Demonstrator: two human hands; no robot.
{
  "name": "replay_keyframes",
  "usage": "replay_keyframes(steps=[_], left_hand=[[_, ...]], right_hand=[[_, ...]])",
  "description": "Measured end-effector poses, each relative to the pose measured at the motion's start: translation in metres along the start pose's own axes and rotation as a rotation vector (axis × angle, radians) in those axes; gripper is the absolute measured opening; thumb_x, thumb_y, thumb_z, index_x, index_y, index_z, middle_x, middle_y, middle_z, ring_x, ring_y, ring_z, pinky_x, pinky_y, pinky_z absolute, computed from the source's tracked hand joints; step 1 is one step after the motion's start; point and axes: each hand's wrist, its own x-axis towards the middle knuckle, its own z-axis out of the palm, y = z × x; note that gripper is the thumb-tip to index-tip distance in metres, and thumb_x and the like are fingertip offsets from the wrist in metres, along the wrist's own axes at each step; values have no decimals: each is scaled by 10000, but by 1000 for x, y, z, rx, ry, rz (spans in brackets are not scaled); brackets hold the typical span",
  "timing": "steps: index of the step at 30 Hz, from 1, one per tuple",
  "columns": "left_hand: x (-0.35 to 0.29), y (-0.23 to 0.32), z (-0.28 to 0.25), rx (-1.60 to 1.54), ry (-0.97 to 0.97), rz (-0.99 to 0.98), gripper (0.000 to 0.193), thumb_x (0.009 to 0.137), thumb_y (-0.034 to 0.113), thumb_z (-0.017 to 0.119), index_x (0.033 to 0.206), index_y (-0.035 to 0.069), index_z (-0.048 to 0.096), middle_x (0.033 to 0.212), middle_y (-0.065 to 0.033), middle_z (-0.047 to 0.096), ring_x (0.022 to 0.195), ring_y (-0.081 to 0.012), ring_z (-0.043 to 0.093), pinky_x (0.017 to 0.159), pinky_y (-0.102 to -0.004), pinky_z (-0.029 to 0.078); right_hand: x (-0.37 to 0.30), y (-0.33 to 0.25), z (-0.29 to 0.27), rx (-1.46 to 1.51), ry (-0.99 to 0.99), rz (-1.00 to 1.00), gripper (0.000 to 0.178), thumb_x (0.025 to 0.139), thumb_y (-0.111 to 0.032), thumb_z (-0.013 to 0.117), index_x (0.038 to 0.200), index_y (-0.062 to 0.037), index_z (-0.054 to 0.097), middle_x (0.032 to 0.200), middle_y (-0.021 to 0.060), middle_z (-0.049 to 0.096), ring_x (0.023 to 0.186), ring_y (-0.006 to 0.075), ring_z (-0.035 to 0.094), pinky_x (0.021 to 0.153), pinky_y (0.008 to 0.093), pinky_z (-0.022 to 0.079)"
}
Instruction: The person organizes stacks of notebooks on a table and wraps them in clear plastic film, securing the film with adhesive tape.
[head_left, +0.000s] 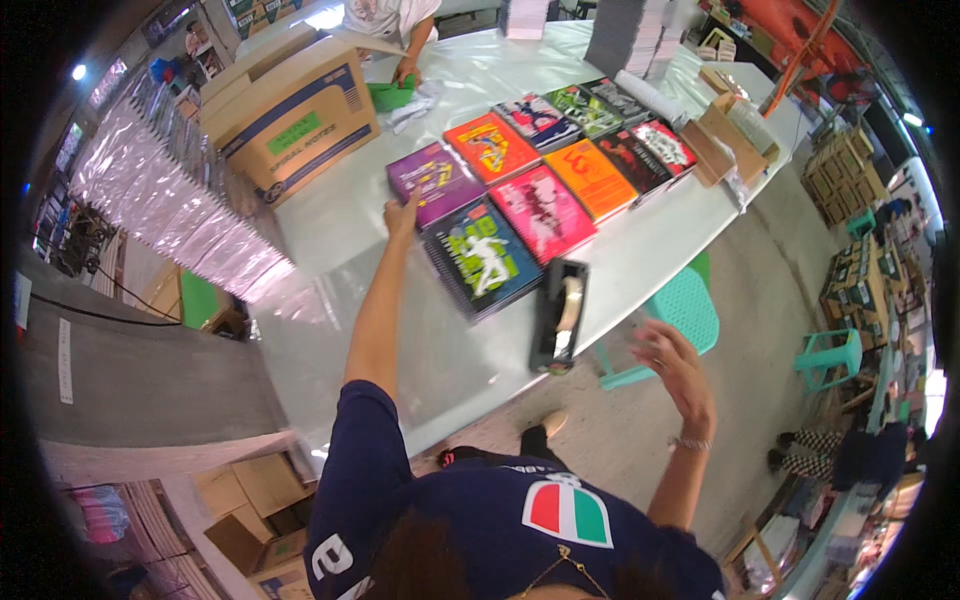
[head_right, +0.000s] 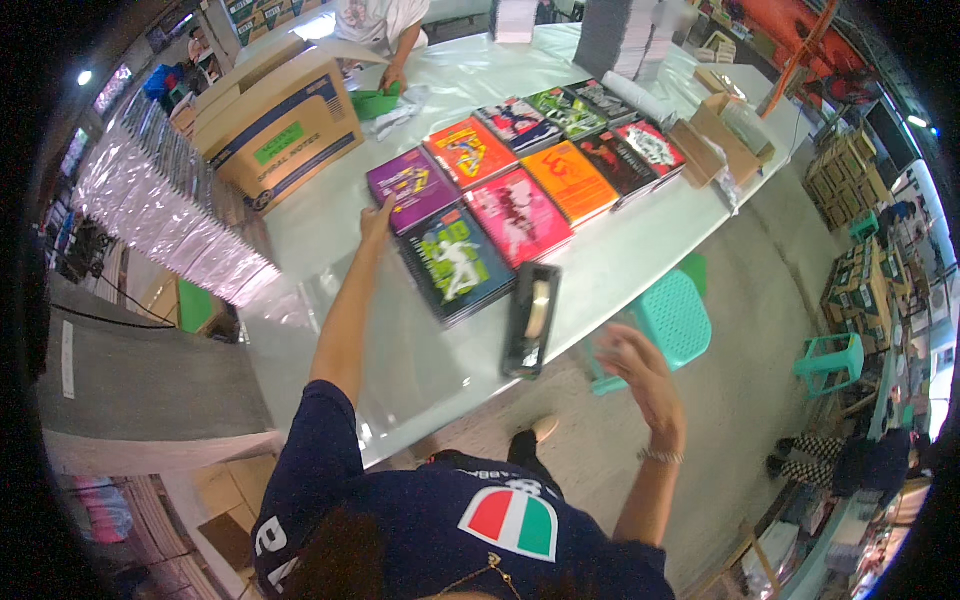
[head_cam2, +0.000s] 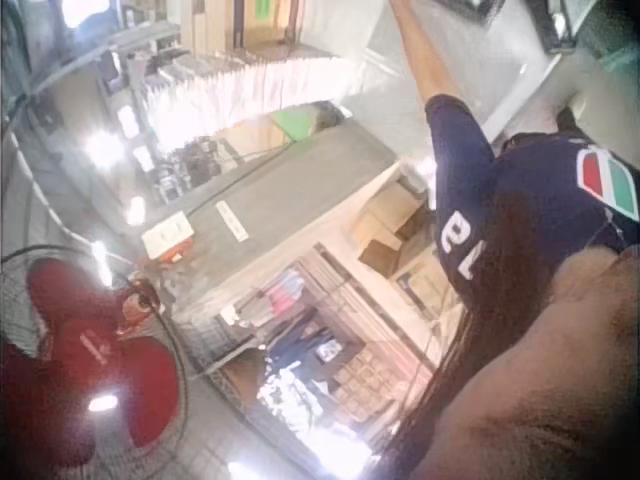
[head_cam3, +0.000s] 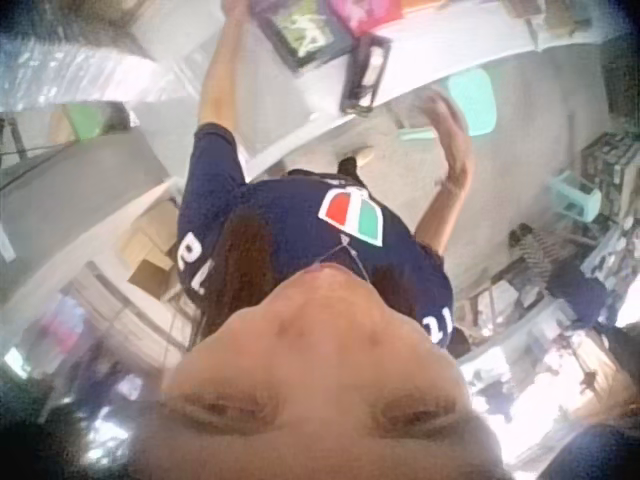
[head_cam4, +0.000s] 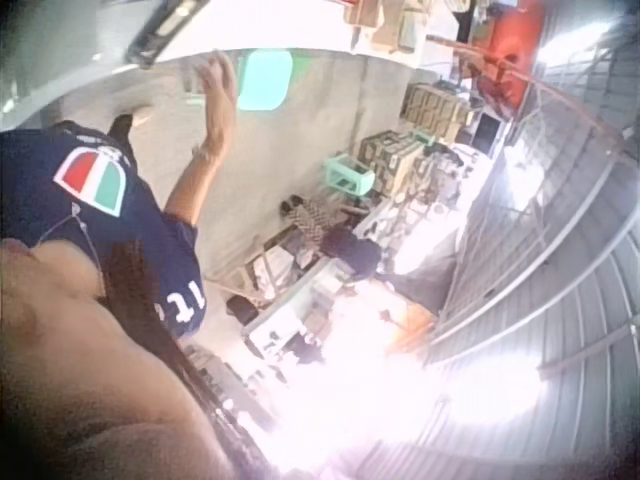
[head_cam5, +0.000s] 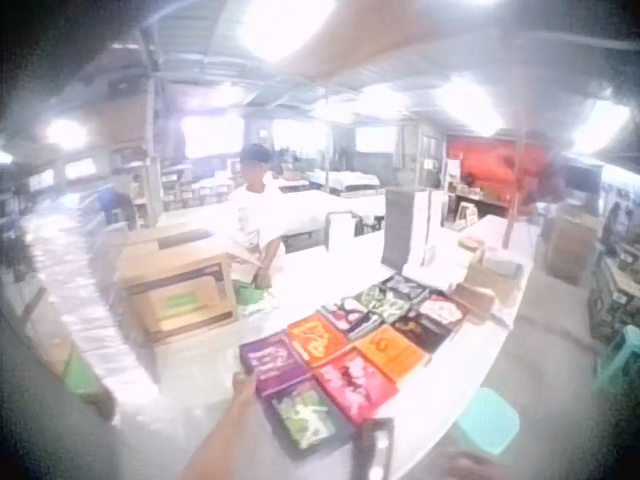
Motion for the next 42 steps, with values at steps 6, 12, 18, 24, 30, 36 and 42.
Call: replay_keyframes(steps=[6, 12, 18, 24, 30, 36, 42], left_hand=[[45, 15, -49, 394, 216, 196, 393, 583, 309, 808, 810, 6, 701, 812, -160, 700, 741, -256, 671, 715, -369, 521], [-108, 158, 49, -217, -178, 537, 273, 844, -6, 630, 1080, 37, 498, 1019, -65, 592, 939, -137, 578, 834, -284, 475], [-247, 207, 159, -249, -492, 1070, 352, 690, -181, 535, 951, 55, 554, 1088, -96, 645, 1003, -188, 610, 843, -308, 491], [-262, 100, 278, 525, -1145, 1246, 248, 736, -17, 581, 960, 76, 633, 983, -108, 634, 985, -290, 601, 880, -402, 471], [-190, 139, 282, 284, -574, 883, 211, 789, 114, 609, 987, 45, 634, 999, -150, 621, 992, -343, 604, 888, -464, 470], [-26, 123, 224, 770, 337, -164, 885, 636, 518, 791, 1286, 35, 435, 1279, -168, 494, 1195, -394, 483, 926, -498, 452], [12, 96, 205, 918, 102, -151, 1246, 459, 662, 827, 1412, 45, 313, 1411, -265, 311, 1268, -451, 398, 1004, -547, 393]], right_hand=[[-59, 52, -218, 368, 658, -132, 390, 937, -197, 588, 1290, -68, 481, 1121, 43, 510, 988, 184, 529, 901, 337, 438], [-42, 69, -292, 529, 852, -125, 401, 897, -153, 643, 1269, -112, 499, 1072, 23, 534, 988, 185, 510, 906, 339, 438], [91, 52, -285, 540, 493, -70, 323, 906, -156, 626, 1203, -78, 525, 1052, 50, 572, 956, 179, 551, 861, 325, 468], [195, 29, -279, -71, 286, -13, 218, 924, -155, 594, 1113, -48, 600, 969, 31, 611, 838, 117, 569, 752, 235, 457], [334, 8, -252, -420, 50, -225, 203, 894, -124, 577, 1051, -12, 642, 928, 40, 635, 803, 118, 569, 732, 268, 465], [537, -17, -132, -727, -197, -689, 423, 835, -337, 688, 1106, -22, 607, 1006, 170, 608, 906, 314, 592, 810, 383, 468], [627, -8, -70, -1297, -61, -669, 979, 545, -645, 795, 1245, -45, 466, 1147, 275, 519, 1048, 455, 540, 846, 554, 444]])
